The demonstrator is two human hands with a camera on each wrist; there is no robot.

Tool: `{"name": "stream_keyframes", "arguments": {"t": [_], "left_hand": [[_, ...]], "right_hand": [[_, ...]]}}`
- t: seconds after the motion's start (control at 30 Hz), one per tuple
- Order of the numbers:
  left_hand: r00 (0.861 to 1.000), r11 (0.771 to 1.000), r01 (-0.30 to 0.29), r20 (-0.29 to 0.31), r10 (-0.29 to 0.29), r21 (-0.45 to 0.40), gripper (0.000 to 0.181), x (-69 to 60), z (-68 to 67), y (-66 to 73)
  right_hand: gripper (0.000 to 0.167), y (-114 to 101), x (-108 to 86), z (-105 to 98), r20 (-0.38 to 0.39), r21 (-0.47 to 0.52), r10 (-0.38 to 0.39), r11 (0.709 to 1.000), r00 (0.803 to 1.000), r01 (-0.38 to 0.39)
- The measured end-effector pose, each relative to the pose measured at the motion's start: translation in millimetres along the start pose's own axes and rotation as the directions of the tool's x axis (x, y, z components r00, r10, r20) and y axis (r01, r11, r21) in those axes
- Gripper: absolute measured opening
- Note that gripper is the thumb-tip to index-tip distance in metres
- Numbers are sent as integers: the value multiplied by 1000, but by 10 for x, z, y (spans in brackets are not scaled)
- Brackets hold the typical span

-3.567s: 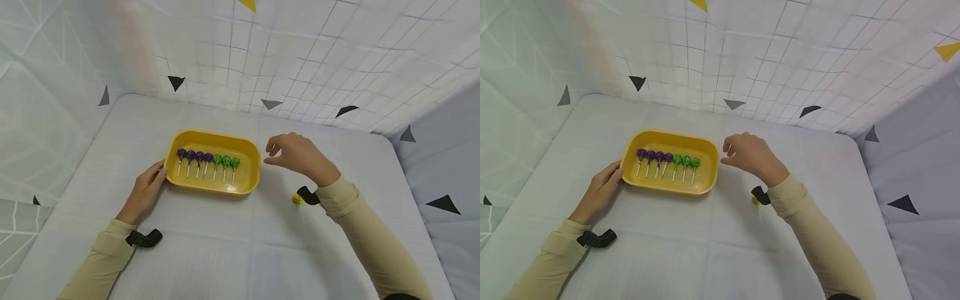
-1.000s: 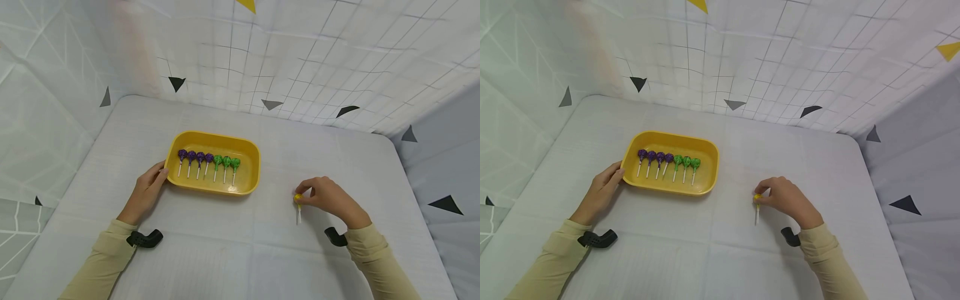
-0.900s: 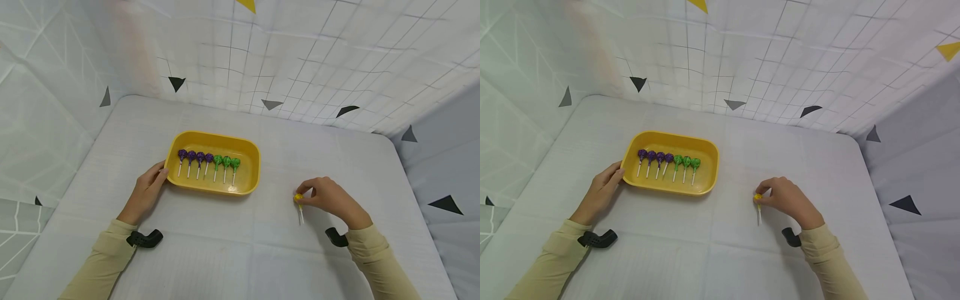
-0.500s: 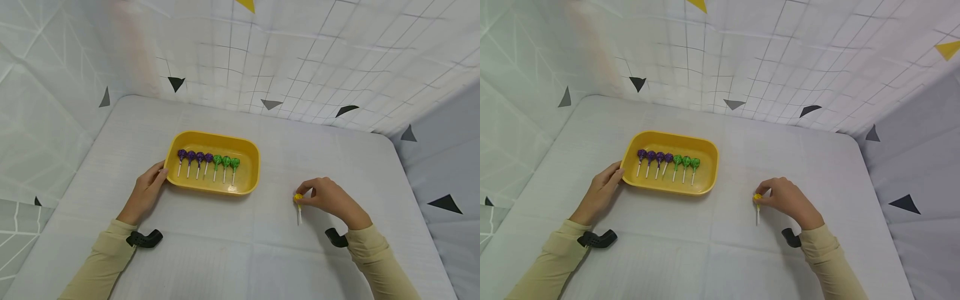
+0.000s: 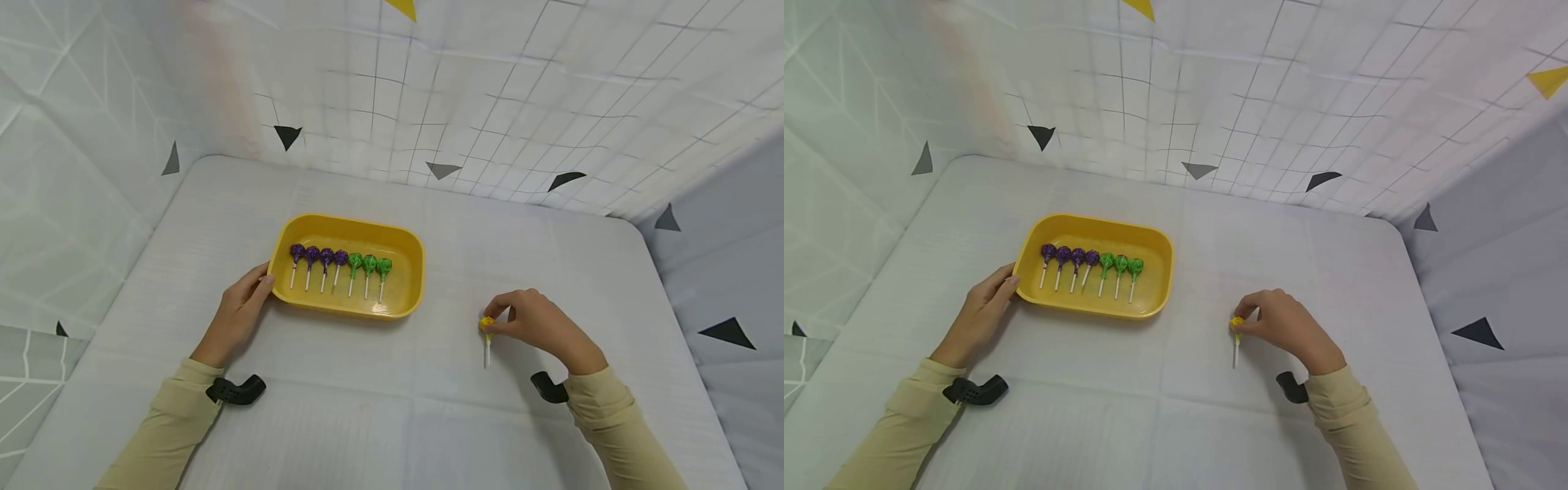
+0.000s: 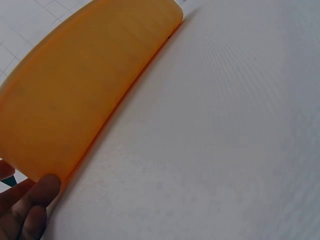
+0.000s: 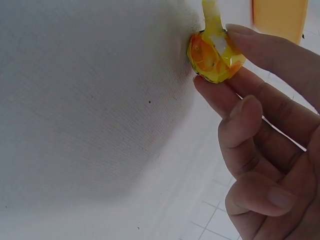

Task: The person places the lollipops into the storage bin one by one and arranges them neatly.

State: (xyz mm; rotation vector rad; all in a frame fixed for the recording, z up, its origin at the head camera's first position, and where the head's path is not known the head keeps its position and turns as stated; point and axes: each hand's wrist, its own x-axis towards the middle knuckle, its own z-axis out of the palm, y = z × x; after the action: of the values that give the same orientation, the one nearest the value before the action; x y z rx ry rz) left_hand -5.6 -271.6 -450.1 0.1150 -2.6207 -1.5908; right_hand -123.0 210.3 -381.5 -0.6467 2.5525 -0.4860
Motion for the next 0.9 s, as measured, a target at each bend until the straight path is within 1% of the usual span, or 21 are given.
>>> {"name": "stream_keyframes", "arguments": {"t": [0.2,0.43,0.63,0.9], "left_hand": [[1000,1000,-11,0,11,-3,53,0,0,-6],[1000,1000,-13,0,13,-4,53,2,2,-6],[1000,1000,-7,0,7,3,54,-1,2,-1],[1000,1000,-7,2,7,9,54,-5,-1,1]], "right_hand": [[15,-8,0,-14,-2,1,-14,1000,1000,14],[14,-29,7,-32,-6,-4,-6,1000,1000,6],[15,-67,17,-80,-4,1,-21,1000,1000,21],[12,-128,52,-169,-20,-24,-33,999,999,33]]}}
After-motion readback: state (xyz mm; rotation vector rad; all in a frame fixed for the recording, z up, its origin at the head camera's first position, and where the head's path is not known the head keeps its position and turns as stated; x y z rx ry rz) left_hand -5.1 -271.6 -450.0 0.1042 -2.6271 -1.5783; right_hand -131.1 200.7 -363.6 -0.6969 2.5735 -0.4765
